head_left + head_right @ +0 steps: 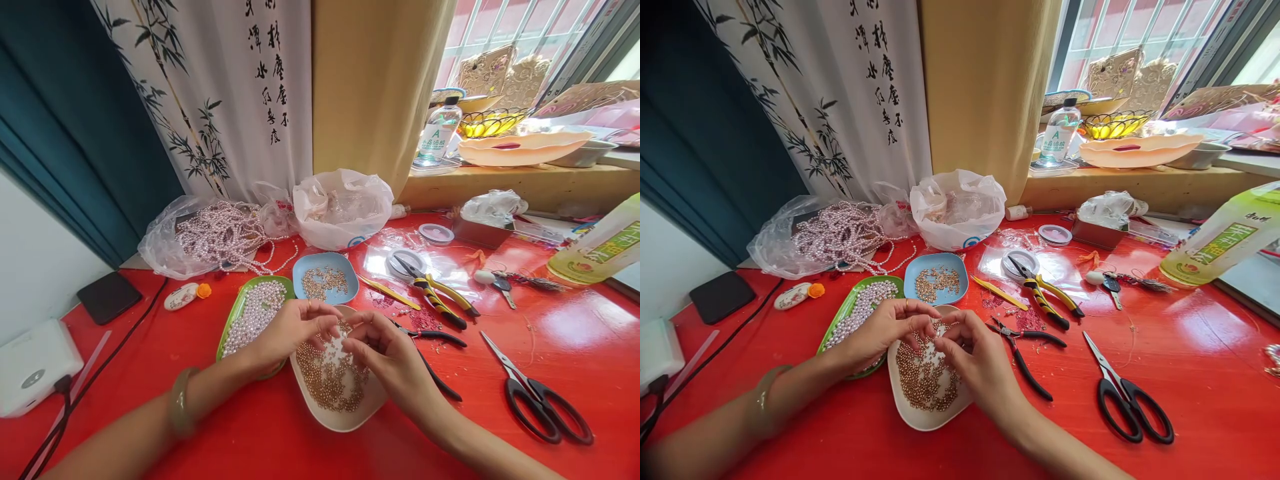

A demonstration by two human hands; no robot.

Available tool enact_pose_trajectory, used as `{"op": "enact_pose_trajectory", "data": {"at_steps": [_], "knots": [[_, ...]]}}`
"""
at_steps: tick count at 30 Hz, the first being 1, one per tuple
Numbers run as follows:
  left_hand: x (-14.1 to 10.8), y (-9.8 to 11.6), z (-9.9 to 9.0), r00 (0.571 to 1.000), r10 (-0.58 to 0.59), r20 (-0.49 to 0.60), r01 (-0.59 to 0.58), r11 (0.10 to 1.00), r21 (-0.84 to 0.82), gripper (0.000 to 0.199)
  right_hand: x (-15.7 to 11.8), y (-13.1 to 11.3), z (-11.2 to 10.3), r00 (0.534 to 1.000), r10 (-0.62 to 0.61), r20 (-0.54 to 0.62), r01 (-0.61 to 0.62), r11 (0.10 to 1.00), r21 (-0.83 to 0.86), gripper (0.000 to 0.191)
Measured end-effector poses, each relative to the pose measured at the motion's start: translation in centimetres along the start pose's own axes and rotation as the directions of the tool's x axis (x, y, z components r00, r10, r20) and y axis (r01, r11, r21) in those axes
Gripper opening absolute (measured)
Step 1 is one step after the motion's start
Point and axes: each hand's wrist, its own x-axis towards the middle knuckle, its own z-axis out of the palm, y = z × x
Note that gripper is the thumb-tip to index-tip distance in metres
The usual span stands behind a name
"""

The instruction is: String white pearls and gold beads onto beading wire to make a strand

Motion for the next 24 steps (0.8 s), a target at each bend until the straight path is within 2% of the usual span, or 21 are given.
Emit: {"op": "enact_pose_trajectory", "data": {"at_steps": [2,4,6,8,10,13,19,24], "knots": [[0.0,0.3,-0.5,0.998,0.048,-0.034,-0.043,0.991,0.127,0.021,-0.1,0.0,0.0,1.000,0.008,-0.009,-0.009,1.000,-0.018,0.013],[-0.2,0.7,-1.1,0.994,0.100,-0.040,-0.082,0.940,0.330,0.015,-0.2,-0.2,0.0,1.000,0.014,-0.012,-0.015,0.999,-0.047,0.011],[-0.4,1.0,-1.5,0.989,0.146,0.006,-0.126,0.836,0.534,0.010,-0.3,-0.4,0.0,1.000,0.007,-0.013,-0.008,0.997,-0.076,0.009],[-0.6,1.1,-1.6,0.982,0.176,0.070,-0.178,0.728,0.662,0.009,-0.4,-0.6,-0.1,1.000,-0.005,-0.022,0.003,0.996,-0.094,0.007],[-0.7,0.8,-1.4,0.973,0.185,0.140,-0.229,0.660,0.715,0.011,-0.4,-0.6,-0.1,0.999,-0.012,-0.038,0.008,0.995,-0.100,0.005],[-0.8,0.0,-0.8,0.957,0.175,0.231,-0.290,0.613,0.735,0.014,-0.4,-0.6,-0.2,0.998,-0.025,-0.049,0.019,0.994,-0.111,0.006],[-0.8,-1.1,0.2,0.963,0.176,0.205,-0.269,0.545,0.795,0.017,-0.4,-0.7,-0.2,0.998,-0.002,-0.055,-0.002,0.996,-0.087,0.007],[-0.9,-1.2,0.4,0.965,0.156,0.212,-0.263,0.508,0.820,0.009,-0.4,-0.7,-0.1,0.998,0.002,-0.056,-0.007,0.996,-0.085,0.009]]}}
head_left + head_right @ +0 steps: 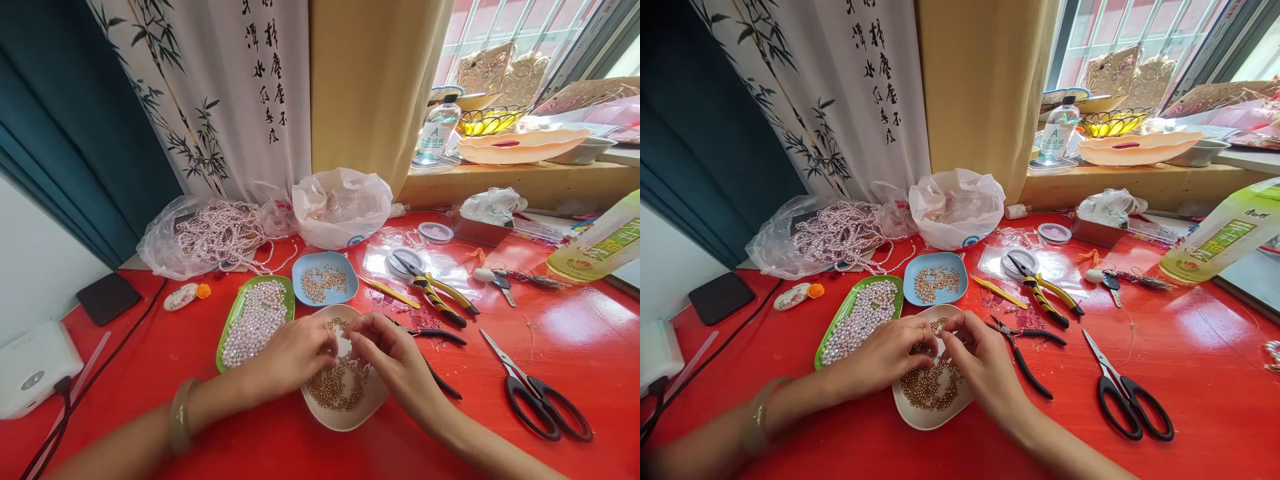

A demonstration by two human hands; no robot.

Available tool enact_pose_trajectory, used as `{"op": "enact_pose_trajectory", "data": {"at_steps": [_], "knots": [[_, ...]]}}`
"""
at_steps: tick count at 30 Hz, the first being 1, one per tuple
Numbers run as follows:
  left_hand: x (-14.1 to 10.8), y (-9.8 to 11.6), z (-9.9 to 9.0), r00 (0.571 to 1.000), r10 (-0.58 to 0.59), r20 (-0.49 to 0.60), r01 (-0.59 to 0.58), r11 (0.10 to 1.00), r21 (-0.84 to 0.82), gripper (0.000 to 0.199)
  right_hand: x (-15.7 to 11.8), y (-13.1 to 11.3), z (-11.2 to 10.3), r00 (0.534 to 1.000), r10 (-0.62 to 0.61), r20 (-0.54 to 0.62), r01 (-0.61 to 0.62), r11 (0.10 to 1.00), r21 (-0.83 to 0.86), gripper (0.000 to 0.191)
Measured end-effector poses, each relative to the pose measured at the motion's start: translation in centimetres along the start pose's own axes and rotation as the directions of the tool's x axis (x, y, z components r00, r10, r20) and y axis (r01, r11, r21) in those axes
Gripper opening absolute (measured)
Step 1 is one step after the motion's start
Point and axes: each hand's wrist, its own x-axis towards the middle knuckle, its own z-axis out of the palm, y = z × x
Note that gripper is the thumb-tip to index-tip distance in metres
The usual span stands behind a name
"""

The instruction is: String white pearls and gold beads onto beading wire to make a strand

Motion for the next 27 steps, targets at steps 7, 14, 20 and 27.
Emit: {"op": "enact_pose_trajectory", "data": {"at_steps": [7,14,20,27], "knots": [[-0.1,0.1,0.1,1.000,0.012,0.027,-0.011,0.999,-0.045,0.006,0.0,0.2,0.1,1.000,0.014,-0.014,-0.014,0.998,-0.056,0.015],[0.6,0.5,-0.3,0.973,-0.215,0.079,0.213,0.722,-0.658,0.012,-0.1,0.0,0.1,0.999,0.023,0.036,-0.025,0.999,0.031,0.015],[1.1,-0.1,-0.5,0.946,-0.314,0.081,0.203,0.380,-0.902,0.017,0.0,0.3,0.1,0.999,0.041,0.036,-0.041,0.999,0.002,0.016],[0.4,0.7,-0.7,0.987,-0.068,0.148,0.137,0.839,-0.526,0.016,0.1,0.1,-0.1,1.000,0.004,-0.028,-0.002,0.998,0.068,0.017]]}}
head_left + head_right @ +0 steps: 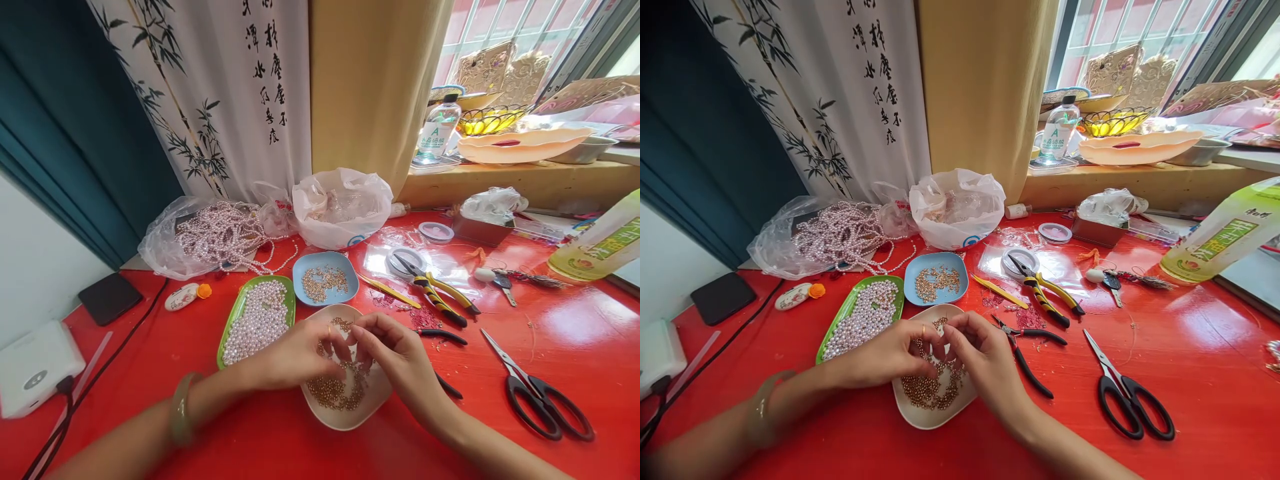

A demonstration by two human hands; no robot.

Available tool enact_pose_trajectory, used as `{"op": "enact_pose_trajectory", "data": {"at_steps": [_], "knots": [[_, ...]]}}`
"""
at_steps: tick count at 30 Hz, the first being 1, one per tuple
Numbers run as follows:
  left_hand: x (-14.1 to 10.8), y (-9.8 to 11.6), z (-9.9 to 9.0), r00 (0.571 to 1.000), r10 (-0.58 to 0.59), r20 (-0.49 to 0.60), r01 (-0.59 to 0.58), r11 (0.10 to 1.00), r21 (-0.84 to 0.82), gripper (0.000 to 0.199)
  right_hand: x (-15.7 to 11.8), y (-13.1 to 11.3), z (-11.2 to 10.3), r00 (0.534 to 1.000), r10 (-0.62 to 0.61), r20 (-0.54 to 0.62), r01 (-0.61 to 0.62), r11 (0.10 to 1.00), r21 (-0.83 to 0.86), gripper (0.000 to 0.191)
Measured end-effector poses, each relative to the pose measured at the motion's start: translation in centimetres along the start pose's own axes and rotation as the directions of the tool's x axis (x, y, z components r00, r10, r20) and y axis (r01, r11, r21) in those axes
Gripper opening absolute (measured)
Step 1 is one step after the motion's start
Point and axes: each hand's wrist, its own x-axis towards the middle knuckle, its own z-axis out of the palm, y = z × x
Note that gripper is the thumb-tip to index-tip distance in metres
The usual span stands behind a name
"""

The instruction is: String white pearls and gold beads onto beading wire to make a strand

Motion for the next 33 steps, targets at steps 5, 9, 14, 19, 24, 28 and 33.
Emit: {"op": "enact_pose_trajectory", "data": {"at_steps": [5,9,14,19,24,28,33], "knots": [[-0.5,-0.1,-0.1,0.979,0.136,0.154,-0.184,0.914,0.361,0.015,0.0,-0.3,0.1,1.000,-0.001,-0.010,0.001,1.000,0.025,0.017],[-0.2,-0.6,-0.1,0.972,0.170,0.162,-0.222,0.891,0.396,0.012,0.0,-0.1,0.0,1.000,-0.014,-0.004,0.014,1.000,0.003,0.017],[0.1,-0.4,0.2,0.997,0.073,-0.002,-0.072,0.985,0.157,0.013,0.0,0.0,0.0,1.000,-0.002,0.007,0.002,1.000,-0.024,0.016],[0.5,-0.6,0.0,0.983,-0.113,-0.141,0.047,0.912,-0.408,0.014,-0.2,-0.1,0.0,0.999,0.026,0.031,-0.025,1.000,-0.018,0.018],[0.8,-1.0,-0.2,0.970,-0.183,-0.158,0.038,0.762,-0.646,0.015,-0.3,-0.1,0.1,0.996,0.069,0.058,-0.065,0.996,-0.066,0.013],[0.8,-1.0,-0.1,0.967,-0.204,-0.150,0.046,0.724,-0.688,0.016,-0.4,-0.4,0.3,0.991,0.098,0.093,-0.088,0.990,-0.108,0.009],[0.8,-1.1,-0.1,0.972,-0.186,-0.142,0.036,0.719,-0.694,0.014,-0.2,-0.6,0.3,0.988,0.120,0.092,-0.107,0.985,-0.137,0.010]]}}
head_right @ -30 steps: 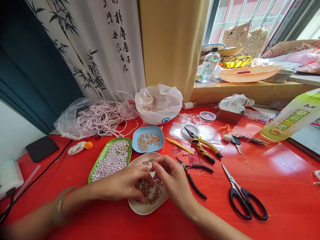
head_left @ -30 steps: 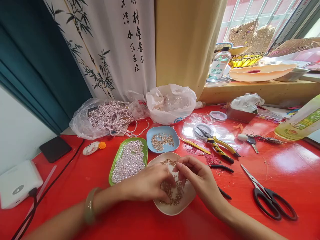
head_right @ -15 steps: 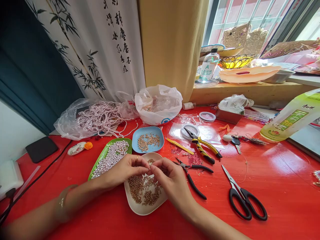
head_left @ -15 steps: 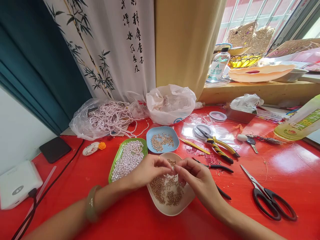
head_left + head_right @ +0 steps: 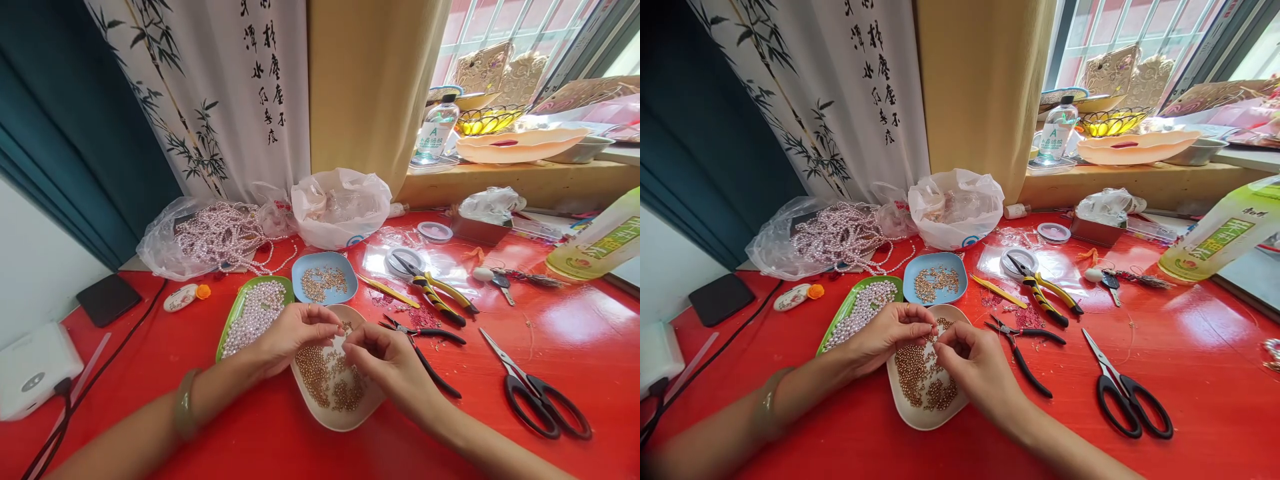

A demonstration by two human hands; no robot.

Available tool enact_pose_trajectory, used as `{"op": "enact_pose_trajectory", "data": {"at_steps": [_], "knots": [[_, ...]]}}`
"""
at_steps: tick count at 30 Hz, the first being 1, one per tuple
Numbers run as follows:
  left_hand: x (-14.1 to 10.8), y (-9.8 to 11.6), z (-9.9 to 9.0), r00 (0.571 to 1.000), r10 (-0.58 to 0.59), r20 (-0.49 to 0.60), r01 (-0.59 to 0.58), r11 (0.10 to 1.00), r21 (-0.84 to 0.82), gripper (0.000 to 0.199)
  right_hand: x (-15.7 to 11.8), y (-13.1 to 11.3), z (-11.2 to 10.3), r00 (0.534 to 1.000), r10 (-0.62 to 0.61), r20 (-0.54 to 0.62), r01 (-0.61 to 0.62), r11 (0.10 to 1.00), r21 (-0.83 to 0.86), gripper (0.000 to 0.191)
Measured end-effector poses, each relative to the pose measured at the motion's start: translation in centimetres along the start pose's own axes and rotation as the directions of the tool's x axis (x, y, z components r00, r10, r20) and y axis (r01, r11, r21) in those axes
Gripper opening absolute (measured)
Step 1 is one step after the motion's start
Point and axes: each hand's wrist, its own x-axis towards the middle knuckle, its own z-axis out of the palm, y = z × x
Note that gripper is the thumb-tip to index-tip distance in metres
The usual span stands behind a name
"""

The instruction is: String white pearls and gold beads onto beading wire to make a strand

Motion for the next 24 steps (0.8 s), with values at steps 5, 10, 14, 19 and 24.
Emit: {"op": "enact_pose_trajectory", "data": {"at_steps": [5,10,14,19,24], "knots": [[0.0,-0.1,0.0,1.000,-0.007,-0.002,0.007,1.000,-0.001,0.014,0.1,-0.1,0.1,1.000,-0.004,-0.008,0.004,0.999,-0.032,0.011],[0.0,-0.1,0.1,1.000,-0.015,-0.003,0.015,1.000,0.007,0.016,0.0,-0.2,0.1,0.999,-0.041,-0.024,0.040,0.999,-0.035,0.015],[0.1,0.0,0.0,1.000,-0.017,-0.004,0.017,1.000,0.016,0.016,0.1,0.1,0.0,0.998,-0.063,-0.025,0.062,0.998,-0.024,0.014],[0.0,0.5,-0.1,0.999,0.045,-0.026,-0.040,0.982,0.187,0.016,0.3,0.6,-0.1,0.997,-0.075,-0.031,0.075,0.997,-0.002,0.014],[-0.5,1.0,-0.1,0.997,0.066,0.032,-0.073,0.869,0.490,0.010,0.4,0.8,-0.1,0.996,-0.075,-0.038,0.075,0.997,-0.015,0.013]]}}
